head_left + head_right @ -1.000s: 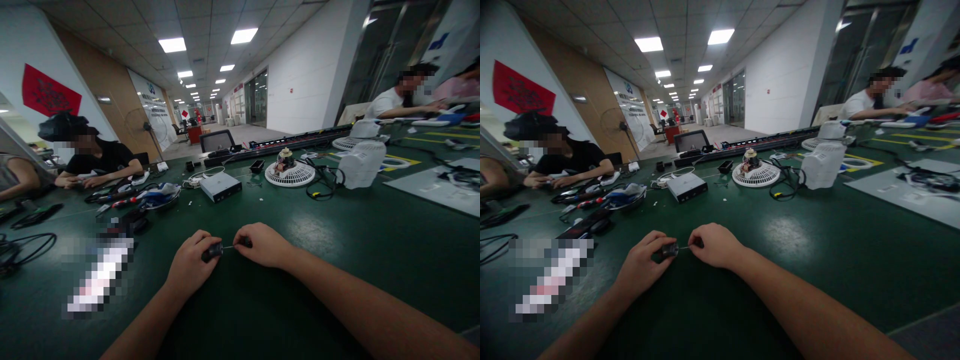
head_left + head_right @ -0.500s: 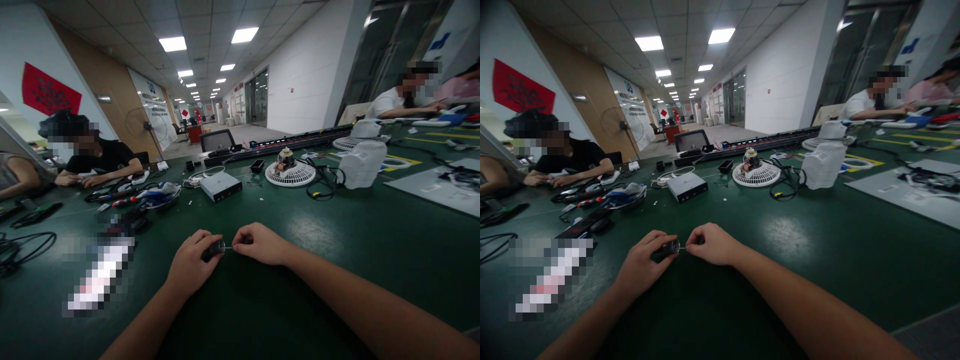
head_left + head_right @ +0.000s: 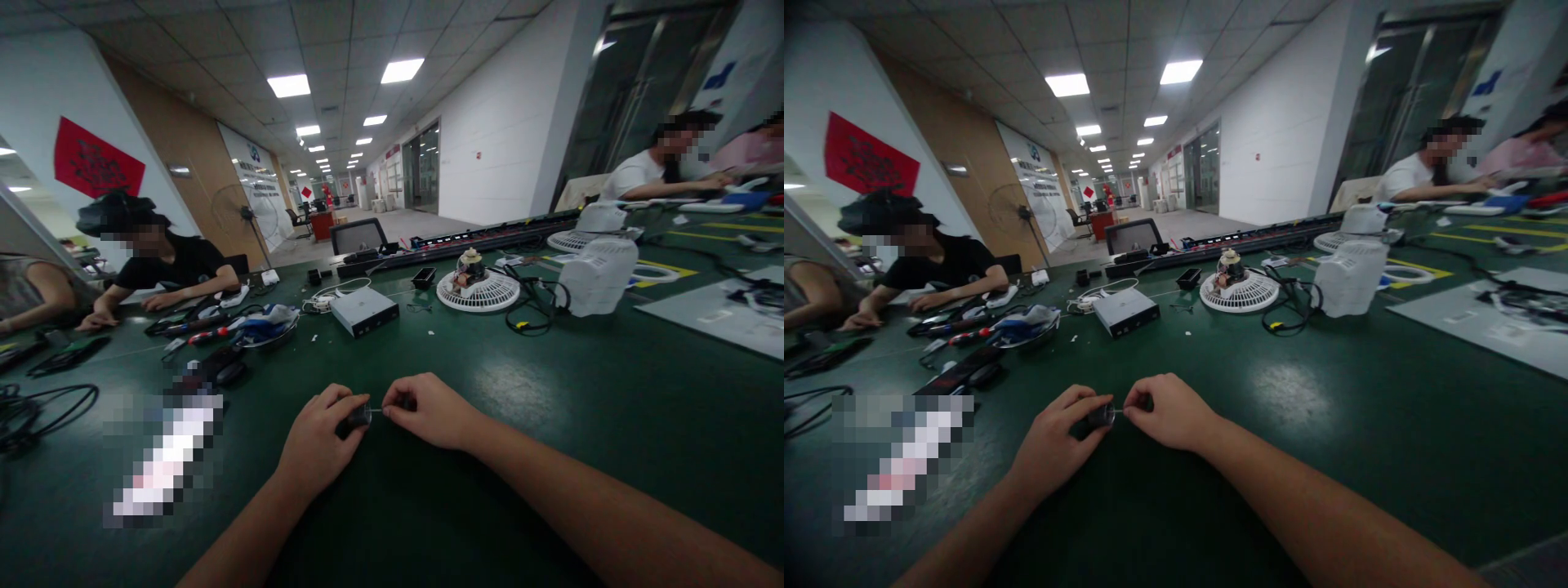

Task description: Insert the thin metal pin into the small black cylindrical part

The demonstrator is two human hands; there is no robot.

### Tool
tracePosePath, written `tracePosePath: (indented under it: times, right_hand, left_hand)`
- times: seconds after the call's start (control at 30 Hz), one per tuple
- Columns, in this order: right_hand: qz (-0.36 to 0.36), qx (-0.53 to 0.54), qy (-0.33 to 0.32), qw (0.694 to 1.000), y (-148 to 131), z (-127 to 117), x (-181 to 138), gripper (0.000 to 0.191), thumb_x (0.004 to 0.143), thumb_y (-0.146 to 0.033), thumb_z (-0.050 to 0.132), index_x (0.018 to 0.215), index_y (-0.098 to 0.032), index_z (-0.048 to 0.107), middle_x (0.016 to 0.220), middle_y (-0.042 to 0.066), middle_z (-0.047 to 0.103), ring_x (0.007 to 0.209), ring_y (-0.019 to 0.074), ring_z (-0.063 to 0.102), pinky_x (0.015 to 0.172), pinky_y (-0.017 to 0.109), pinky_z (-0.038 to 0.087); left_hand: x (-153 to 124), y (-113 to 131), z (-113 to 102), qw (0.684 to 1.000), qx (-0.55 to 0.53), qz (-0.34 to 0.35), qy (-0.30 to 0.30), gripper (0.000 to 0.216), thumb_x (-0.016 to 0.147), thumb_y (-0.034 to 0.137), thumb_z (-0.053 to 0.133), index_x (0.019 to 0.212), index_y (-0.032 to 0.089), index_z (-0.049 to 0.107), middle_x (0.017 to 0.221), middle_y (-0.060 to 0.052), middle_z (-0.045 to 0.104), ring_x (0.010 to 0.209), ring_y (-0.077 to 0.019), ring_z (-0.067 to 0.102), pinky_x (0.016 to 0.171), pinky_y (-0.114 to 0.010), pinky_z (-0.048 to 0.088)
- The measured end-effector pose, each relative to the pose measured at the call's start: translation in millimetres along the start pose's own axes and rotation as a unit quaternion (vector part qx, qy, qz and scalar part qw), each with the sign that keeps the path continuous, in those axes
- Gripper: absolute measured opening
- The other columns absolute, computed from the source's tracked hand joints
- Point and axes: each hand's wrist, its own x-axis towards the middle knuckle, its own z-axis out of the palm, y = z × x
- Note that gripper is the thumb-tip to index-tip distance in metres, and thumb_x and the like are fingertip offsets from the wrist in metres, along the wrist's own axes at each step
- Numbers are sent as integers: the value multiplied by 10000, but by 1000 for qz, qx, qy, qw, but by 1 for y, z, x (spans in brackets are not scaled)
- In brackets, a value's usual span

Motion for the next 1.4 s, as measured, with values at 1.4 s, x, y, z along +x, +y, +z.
tracePosePath:
  times: [1.4]
  right_hand:
    - [87, -172, 71, 979, 0, 1, 4, 260, 878, -406, 517, 900, -230, 707, 770, 36, 695, 669, 170, 615, 545, 273, 375]
  left_hand:
    - [0, 0, -2, 999, 27, -36, 31, 311, 810, 244, 620, 1120, 234, 648, 1041, -39, 623, 887, -200, 624, 774, -333, 517]
